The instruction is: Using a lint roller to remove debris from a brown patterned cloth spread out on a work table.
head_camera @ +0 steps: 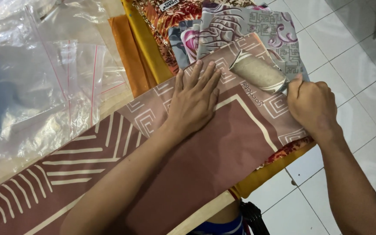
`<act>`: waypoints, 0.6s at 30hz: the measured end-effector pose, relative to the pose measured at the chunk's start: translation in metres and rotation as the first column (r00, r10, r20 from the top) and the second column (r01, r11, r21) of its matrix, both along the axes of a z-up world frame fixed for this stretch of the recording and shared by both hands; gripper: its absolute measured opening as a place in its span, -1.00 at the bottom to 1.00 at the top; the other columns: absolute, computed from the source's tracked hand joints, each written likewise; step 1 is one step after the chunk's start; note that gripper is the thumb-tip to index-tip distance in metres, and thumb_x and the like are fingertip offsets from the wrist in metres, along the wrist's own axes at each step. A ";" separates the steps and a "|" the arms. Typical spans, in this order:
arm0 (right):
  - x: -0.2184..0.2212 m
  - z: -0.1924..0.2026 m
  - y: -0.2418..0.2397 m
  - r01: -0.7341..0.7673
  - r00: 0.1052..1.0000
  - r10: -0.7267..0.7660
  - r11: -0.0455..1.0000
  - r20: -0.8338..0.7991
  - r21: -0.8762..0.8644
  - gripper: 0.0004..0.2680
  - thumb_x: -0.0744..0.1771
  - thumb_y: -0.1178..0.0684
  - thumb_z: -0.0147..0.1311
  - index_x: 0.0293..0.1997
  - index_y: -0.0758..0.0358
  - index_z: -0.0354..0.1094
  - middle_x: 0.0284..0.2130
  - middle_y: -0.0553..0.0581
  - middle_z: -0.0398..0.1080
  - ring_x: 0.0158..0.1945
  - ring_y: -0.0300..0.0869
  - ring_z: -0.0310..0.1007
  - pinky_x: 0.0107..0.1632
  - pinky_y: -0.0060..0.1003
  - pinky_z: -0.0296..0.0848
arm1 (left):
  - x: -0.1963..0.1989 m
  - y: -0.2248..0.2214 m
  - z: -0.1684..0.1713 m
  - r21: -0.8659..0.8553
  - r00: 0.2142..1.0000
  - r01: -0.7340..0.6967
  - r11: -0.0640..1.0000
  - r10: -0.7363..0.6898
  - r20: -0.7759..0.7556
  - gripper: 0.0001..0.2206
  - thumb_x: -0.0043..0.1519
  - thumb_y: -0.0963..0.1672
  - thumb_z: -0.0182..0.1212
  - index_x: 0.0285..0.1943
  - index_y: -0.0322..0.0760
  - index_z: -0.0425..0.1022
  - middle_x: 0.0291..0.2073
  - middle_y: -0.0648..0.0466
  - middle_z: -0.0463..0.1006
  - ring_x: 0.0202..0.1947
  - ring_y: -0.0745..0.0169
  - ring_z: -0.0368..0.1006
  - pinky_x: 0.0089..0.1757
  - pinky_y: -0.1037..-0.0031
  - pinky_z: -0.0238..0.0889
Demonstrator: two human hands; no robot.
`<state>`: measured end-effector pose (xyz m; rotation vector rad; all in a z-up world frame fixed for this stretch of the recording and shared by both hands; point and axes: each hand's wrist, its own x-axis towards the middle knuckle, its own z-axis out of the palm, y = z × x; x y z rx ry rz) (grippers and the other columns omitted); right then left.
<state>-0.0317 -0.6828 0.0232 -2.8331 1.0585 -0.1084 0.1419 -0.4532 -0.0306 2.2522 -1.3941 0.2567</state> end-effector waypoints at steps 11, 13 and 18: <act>-0.014 -0.031 -0.028 -0.186 0.973 0.160 0.970 -0.164 -0.159 -0.53 0.49 -0.01 -0.27 -0.53 0.52 0.44 -0.63 0.47 0.37 -0.48 0.36 0.41 -0.21 0.20 0.46 | 0.001 0.000 -0.003 -0.017 1.000 -0.005 1.000 0.005 -0.019 -0.56 0.47 -0.02 -0.17 0.54 -0.10 0.25 0.50 0.12 0.23 0.55 0.01 -0.05 0.37 -0.16 -0.17; -0.020 -0.033 -0.032 -0.213 0.965 0.181 0.962 -0.190 -0.168 -0.52 0.48 -0.03 -0.27 -0.55 0.50 0.45 -0.62 0.47 0.38 -0.45 0.39 0.41 -0.15 0.20 0.46 | 0.002 -0.001 -0.004 -0.014 1.000 -0.001 1.000 0.000 -0.019 -0.56 0.47 -0.03 -0.18 0.54 -0.09 0.25 0.51 0.13 0.22 0.55 0.01 -0.07 0.36 -0.16 -0.16; -0.036 -0.036 -0.033 -0.454 0.875 0.422 0.886 -0.239 -0.098 -0.52 0.48 0.01 -0.34 -0.68 0.30 0.33 -0.83 0.09 0.28 -0.76 -0.01 0.25 -0.42 -0.02 0.45 | 0.004 0.000 -0.003 0.016 1.000 0.019 1.000 -0.018 -0.018 -0.55 0.47 -0.02 -0.22 0.55 -0.10 0.21 0.52 0.10 0.19 0.56 0.00 -0.08 0.36 -0.17 -0.19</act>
